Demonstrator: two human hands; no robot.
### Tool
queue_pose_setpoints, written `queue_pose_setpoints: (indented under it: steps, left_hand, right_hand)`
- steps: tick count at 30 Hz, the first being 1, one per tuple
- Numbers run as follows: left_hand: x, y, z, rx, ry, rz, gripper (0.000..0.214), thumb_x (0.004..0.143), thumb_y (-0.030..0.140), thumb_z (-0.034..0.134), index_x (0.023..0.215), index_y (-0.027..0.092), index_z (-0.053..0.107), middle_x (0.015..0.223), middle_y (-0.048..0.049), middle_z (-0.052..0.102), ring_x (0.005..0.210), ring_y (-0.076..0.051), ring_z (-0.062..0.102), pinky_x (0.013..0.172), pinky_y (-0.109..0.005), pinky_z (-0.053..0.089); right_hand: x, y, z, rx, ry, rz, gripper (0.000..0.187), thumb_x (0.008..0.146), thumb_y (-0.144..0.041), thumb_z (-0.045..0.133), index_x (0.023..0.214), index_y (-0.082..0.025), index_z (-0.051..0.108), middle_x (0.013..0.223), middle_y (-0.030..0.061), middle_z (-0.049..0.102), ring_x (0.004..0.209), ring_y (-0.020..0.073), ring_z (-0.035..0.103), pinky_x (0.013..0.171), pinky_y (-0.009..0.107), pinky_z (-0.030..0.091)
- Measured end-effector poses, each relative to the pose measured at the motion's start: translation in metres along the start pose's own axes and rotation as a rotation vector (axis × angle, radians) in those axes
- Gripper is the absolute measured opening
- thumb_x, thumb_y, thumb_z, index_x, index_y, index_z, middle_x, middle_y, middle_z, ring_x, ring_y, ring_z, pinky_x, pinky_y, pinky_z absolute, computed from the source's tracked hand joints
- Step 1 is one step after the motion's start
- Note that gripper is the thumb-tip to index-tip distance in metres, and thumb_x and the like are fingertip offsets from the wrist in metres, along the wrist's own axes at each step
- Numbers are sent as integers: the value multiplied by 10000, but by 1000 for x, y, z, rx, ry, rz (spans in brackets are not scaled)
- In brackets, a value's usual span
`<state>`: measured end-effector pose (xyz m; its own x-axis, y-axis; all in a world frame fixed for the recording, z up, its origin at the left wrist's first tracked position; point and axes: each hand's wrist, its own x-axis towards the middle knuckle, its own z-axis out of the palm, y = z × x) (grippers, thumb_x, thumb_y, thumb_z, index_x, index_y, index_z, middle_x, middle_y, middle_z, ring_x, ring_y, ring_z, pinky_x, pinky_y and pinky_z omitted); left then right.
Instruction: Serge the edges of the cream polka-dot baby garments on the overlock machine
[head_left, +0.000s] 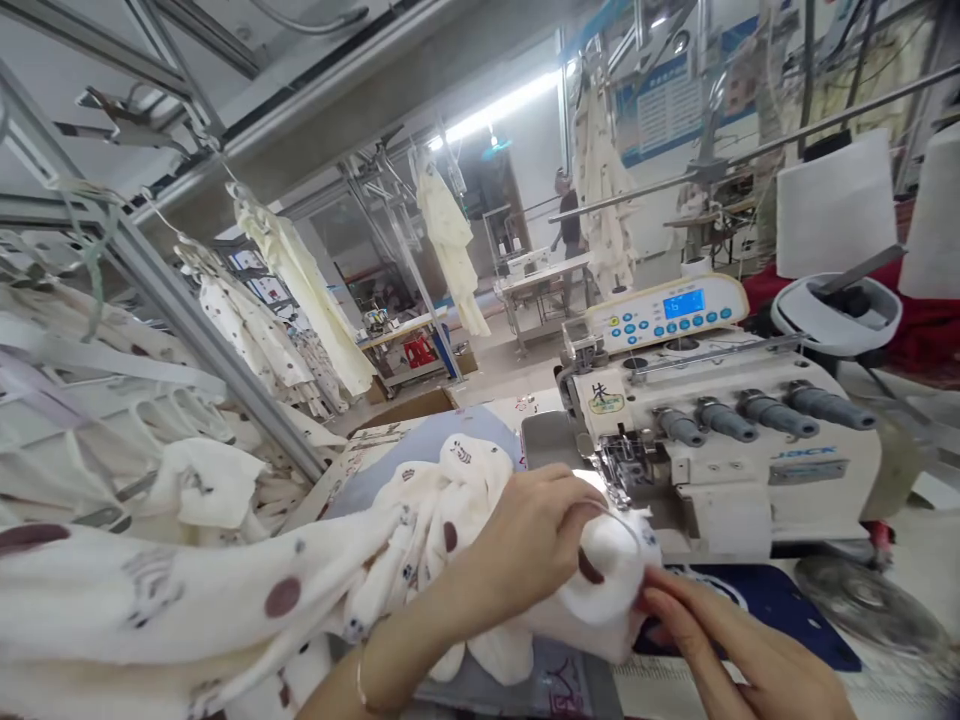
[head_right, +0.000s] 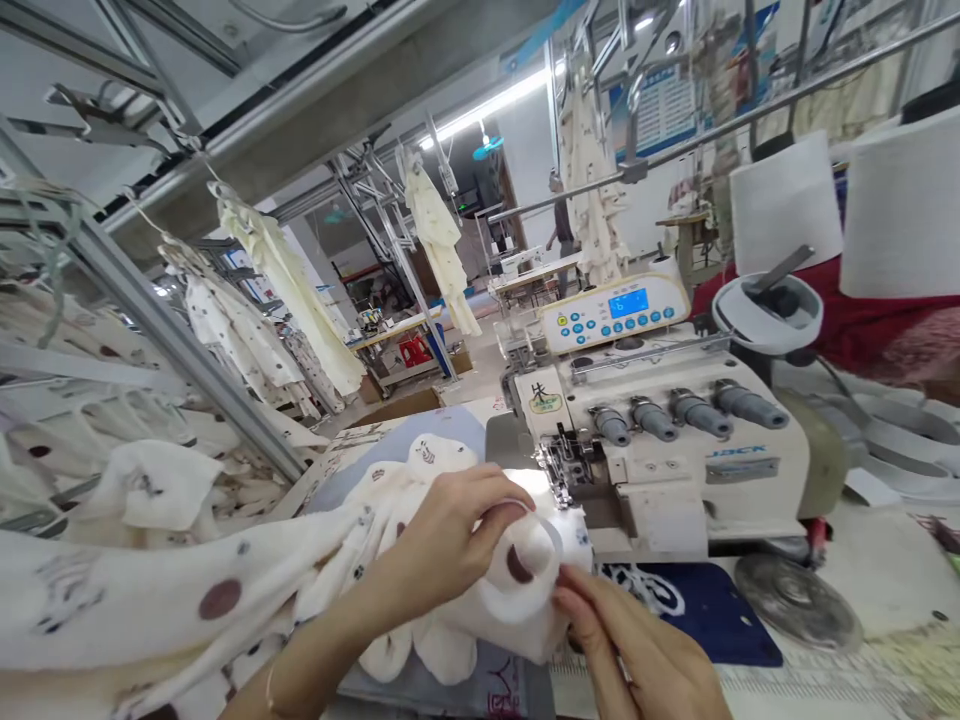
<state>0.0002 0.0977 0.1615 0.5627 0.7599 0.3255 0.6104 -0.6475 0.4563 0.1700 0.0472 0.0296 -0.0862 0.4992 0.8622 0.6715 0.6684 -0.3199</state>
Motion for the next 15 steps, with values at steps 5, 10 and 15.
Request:
queue_pose_setpoints:
  steps: [5, 10, 15]
  left_hand:
    - [39, -34, 10, 44, -246, -16, 215, 811, 117, 528, 822, 160, 738, 814, -27, 720, 732, -132, 607, 697, -220, 410]
    - [49, -36, 8, 57, -257, -131, 207, 777, 166, 538, 771, 166, 745, 607, 9, 643, 590, -110, 512, 565, -215, 337]
    - [56, -44, 8, -54, -234, -242, 152, 749, 261, 618, 718, 175, 739, 577, 28, 611, 586, -98, 492, 563, -206, 328]
  right_hand:
    - [6, 25, 8, -232, -31, -189, 412, 917, -77, 352, 1265, -194, 540, 1194, 87, 553, 1063, 184, 553, 885, 299, 461]
    - [38, 24, 10, -148, -174, -420, 378, 955, -88, 302, 1210, -141, 577, 1187, 99, 572, 1085, 222, 523, 923, 383, 421]
    - [47, 23, 13, -159, -166, -463, 322, 947, -67, 326, 1116, -96, 599, 1071, 88, 639, 1026, 218, 574, 915, 381, 436]
